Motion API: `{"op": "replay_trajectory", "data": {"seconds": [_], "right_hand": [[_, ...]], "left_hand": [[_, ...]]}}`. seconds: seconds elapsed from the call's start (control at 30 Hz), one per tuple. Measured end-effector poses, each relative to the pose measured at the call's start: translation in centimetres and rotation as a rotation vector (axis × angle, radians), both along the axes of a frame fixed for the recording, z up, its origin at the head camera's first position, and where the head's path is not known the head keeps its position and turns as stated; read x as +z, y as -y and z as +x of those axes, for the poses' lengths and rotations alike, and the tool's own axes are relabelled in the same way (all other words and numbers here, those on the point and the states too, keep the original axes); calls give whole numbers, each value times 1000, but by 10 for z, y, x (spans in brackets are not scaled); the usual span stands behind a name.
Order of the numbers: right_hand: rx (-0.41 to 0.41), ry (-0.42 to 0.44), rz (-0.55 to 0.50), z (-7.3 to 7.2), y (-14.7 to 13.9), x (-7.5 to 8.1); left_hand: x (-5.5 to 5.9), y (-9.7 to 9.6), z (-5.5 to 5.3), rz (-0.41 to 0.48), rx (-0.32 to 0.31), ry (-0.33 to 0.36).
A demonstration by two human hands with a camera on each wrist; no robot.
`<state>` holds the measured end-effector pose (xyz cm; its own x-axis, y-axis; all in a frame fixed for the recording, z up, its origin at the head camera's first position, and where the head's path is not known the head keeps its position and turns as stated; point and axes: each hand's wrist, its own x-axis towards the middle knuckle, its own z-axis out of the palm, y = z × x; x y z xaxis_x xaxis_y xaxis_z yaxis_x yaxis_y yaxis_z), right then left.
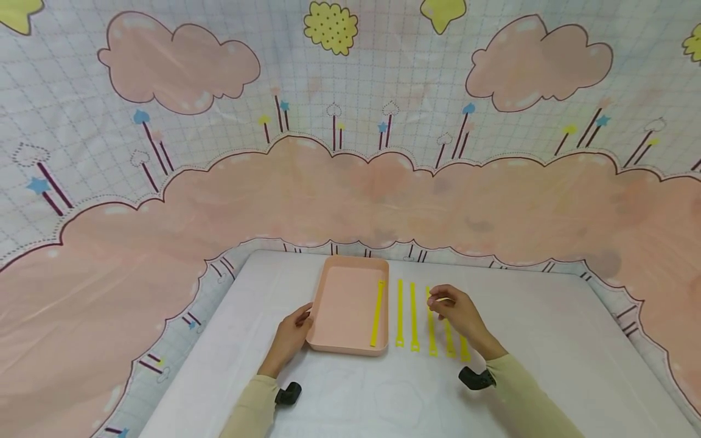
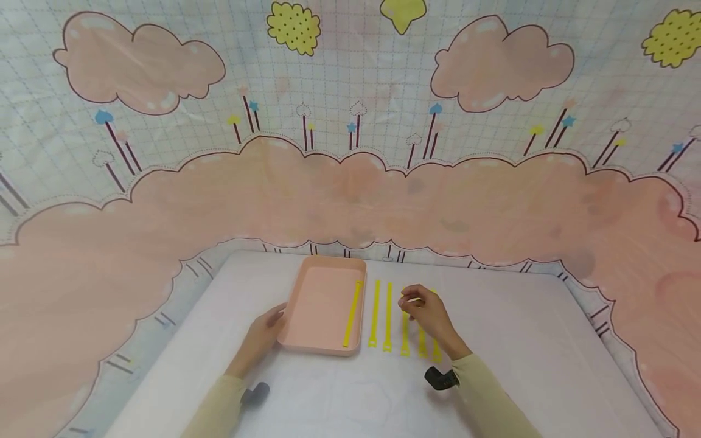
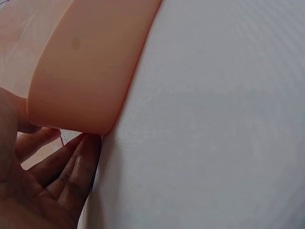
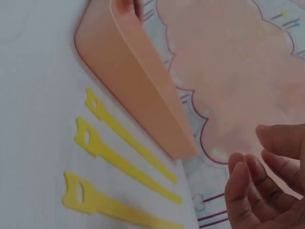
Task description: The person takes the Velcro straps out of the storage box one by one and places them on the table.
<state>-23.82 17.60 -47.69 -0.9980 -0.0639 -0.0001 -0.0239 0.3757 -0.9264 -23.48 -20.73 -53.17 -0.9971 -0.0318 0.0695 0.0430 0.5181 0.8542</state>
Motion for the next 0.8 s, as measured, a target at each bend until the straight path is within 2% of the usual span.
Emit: {"op": "replay_trajectory", "data": {"seconds": [0.37,0.57,0.8], "right_hand": [[35,-27,-4,0,27,-2],[76,-85,21,2,40,0],[99,-128,47,2,58,2]], "left_hand": [[-2,3,0,-11,-12,-7],[-3,2,-2,-4,-7,-6],[0,1,1,2,-4,-15]]}}
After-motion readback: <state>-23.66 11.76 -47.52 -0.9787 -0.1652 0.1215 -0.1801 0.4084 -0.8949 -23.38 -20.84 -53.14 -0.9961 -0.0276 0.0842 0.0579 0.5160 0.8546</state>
